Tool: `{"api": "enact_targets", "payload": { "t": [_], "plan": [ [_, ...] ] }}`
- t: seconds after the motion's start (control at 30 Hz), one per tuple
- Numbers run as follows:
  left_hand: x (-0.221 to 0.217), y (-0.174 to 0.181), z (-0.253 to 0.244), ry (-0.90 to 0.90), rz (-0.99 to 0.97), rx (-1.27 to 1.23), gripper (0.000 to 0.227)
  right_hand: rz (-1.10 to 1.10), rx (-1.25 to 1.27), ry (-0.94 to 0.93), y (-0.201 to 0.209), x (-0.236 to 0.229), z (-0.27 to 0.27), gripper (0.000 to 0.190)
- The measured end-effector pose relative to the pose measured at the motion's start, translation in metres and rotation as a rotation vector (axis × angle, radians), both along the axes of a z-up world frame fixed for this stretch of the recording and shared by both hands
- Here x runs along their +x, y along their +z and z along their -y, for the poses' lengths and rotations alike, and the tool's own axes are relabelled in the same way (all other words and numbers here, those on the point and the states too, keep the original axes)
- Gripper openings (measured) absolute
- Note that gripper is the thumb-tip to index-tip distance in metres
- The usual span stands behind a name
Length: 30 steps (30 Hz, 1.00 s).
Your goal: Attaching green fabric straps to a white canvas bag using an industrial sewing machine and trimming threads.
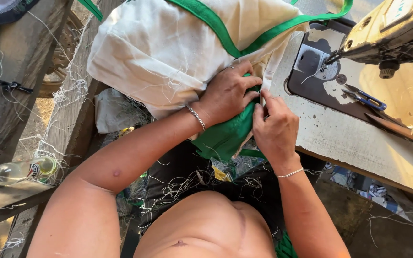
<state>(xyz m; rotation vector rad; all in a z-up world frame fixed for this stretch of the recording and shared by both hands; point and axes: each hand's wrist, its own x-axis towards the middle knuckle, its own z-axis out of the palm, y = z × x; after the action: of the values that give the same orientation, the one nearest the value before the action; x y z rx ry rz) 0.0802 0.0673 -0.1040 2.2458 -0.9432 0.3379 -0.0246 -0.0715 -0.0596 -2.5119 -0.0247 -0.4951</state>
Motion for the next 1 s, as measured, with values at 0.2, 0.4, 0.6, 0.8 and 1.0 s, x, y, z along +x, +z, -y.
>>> {"api": "enact_targets", "payload": {
  "t": [0.2, 0.4, 0.6, 0.8, 1.0],
  "plan": [
    [0.0, 0.001, -0.002, 0.013, -0.041, -0.007, 0.027, -0.038, 0.041, 0.05, 0.0, 0.003, 0.004, 0.028],
    [-0.003, 0.006, -0.001, -0.002, -0.032, 0.021, 0.029, 0.015, 0.202, -0.009, -0.002, 0.001, 0.002, 0.028],
    [0.001, -0.004, 0.005, 0.077, 0.067, 0.049, 0.028, 0.019, 0.061, 0.009, -0.002, 0.001, 0.001, 0.029],
    [0.0, -0.002, 0.005, 0.085, 0.096, 0.07, 0.021, -0.016, -0.015, 0.033, 0.0, -0.001, -0.002, 0.03],
    [-0.003, 0.011, -0.001, 0.01, 0.105, -0.033, 0.028, -0.099, -0.075, 0.041, -0.003, 0.004, 0.007, 0.026]
  ]
}}
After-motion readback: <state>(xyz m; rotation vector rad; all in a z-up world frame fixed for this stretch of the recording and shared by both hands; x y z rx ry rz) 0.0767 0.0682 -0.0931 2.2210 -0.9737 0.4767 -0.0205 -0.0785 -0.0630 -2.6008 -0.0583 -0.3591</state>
